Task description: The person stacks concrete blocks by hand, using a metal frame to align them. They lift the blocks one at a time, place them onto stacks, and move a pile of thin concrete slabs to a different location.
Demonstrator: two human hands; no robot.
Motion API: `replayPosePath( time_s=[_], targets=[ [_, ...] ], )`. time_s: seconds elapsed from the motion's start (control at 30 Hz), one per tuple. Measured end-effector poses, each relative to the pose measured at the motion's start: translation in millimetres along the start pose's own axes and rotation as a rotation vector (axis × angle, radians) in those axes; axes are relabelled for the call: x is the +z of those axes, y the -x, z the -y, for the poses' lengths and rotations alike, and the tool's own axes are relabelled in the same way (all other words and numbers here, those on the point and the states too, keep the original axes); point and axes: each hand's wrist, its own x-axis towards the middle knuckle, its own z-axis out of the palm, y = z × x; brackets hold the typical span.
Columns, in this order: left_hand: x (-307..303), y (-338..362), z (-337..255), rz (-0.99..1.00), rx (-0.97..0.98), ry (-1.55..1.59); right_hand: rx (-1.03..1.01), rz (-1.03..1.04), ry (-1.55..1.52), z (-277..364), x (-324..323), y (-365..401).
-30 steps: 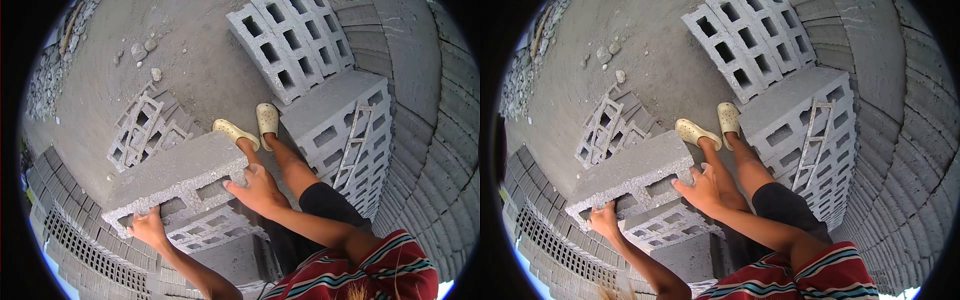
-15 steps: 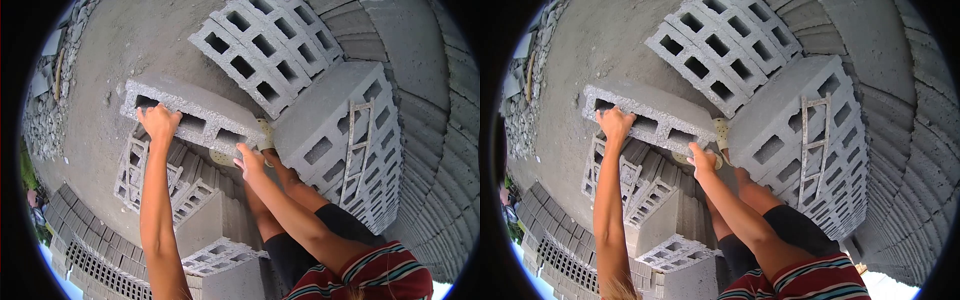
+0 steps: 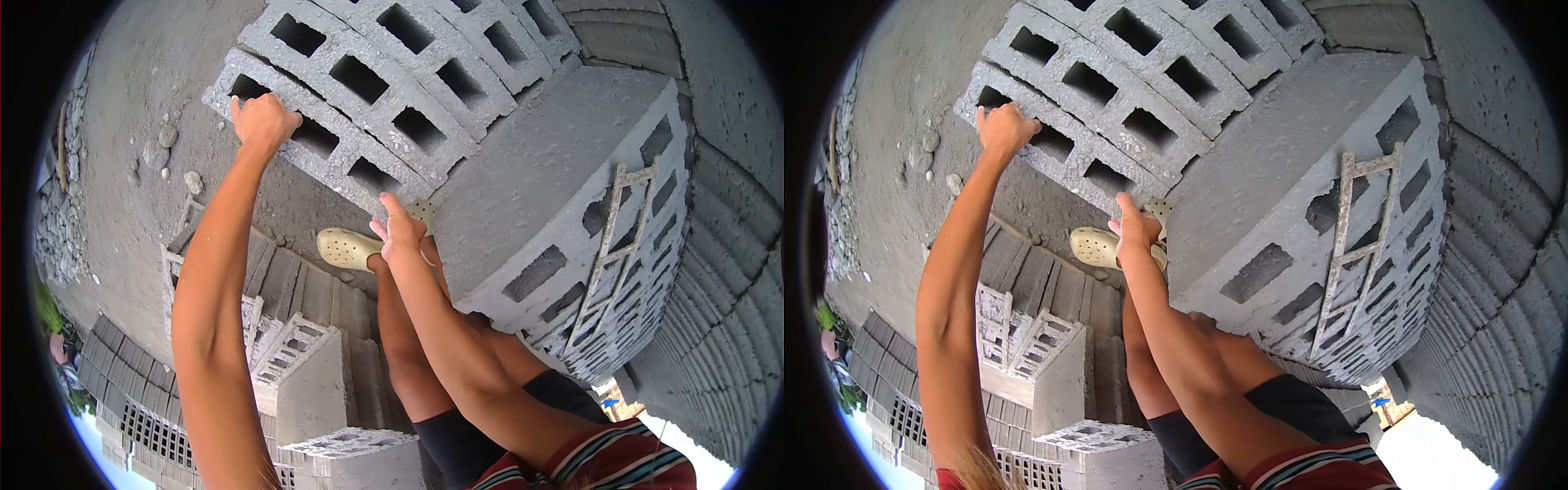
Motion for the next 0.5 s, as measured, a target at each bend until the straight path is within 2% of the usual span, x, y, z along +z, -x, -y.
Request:
replayPosePath(
  time_s=[0.1,0.3,0.4,0.5],
  targets=[
    [-2.5,-11.3,-1.9,-0.039,0.023,-0.017,-0.008,0.043,-0.032,3.5,3.2,2.1],
    [8.9,-8.7,5.4,-0.048,0.09,0.007,-0.012,-0.022,-0.026,1.2,3.2,4.5],
    [2.4,-7.8,1.9,0.055,0.043,-0.052,-0.019,-0.003,-0.011,7.1,6.5,7.0],
    [6.2,9.0,7.3,-0.164,0.134,-0.08,-0.014,-0.009,-0.009,10.3,6.0,10.9]
  ],
)
